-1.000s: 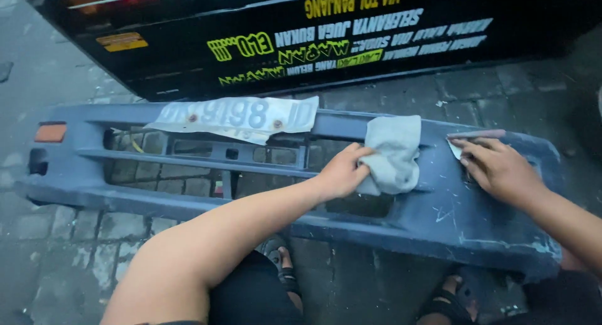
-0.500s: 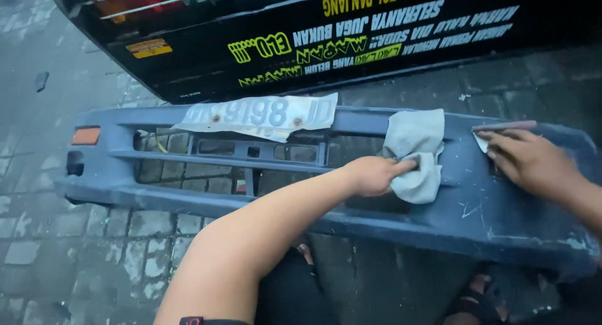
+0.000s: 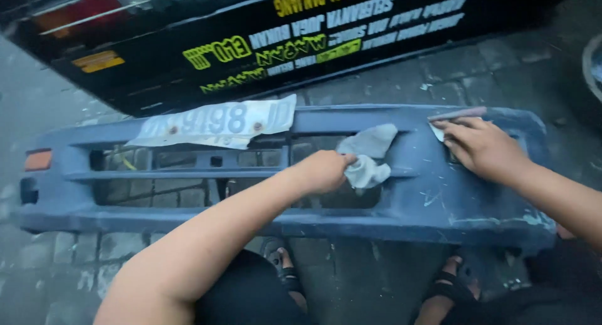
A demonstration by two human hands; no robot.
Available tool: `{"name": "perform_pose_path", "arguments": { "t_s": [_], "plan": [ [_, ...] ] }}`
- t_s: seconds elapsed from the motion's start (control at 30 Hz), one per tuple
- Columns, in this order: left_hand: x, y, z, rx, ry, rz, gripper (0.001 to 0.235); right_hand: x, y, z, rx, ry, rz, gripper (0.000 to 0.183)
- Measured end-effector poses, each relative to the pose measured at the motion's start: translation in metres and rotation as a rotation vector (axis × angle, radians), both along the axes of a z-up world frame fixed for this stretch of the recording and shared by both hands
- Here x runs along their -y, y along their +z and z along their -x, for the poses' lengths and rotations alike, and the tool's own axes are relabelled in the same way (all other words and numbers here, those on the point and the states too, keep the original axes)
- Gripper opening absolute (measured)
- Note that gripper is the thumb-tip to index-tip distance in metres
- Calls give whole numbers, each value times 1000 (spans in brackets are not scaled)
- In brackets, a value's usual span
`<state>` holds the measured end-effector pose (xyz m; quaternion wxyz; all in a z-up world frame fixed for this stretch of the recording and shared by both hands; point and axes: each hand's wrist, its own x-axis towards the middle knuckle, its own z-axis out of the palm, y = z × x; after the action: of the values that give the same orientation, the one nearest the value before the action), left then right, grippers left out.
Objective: The person scrubs a detached car bumper with a small abrasive pad in their right hand while simultaneously wiping the surface with a cloth in their left hand. The task involves repetitive scrubbing and wiping motions across the bumper's surface.
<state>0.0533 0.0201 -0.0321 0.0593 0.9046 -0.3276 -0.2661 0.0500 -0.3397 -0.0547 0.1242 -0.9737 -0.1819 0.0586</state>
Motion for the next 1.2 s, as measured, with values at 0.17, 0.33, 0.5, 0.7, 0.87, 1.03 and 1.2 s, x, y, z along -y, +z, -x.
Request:
{"name": "perform_pose_path", "arguments": {
  "t_s": [0.17, 0.33, 0.5, 0.7, 0.87, 1.03, 1.2],
  "plan": [
    [20, -29, 11, 22, -113, 270, 70, 1, 2, 2, 67, 42, -19, 37],
    [0, 4, -2, 168, -239, -90, 33, 11, -18, 4, 210, 29, 84, 21],
    [-31, -27, -4, 285, -350, -390, 29, 6, -13, 7, 258, 38, 47, 17],
    [-2, 54, 25, -167, 44, 283, 51, -36, -8, 17, 454, 408, -104, 13],
    [-13, 24, 11, 113, -178, -43, 32, -55, 3, 11, 387, 642, -58, 12],
    [-15, -26, 1, 290, -247, -269, 22, -46, -1, -3, 507, 543, 24, 14],
    [-12, -38, 4, 366, -303, -304, 19, -78, 0, 2, 396, 719, 1, 16]
  ]
}}
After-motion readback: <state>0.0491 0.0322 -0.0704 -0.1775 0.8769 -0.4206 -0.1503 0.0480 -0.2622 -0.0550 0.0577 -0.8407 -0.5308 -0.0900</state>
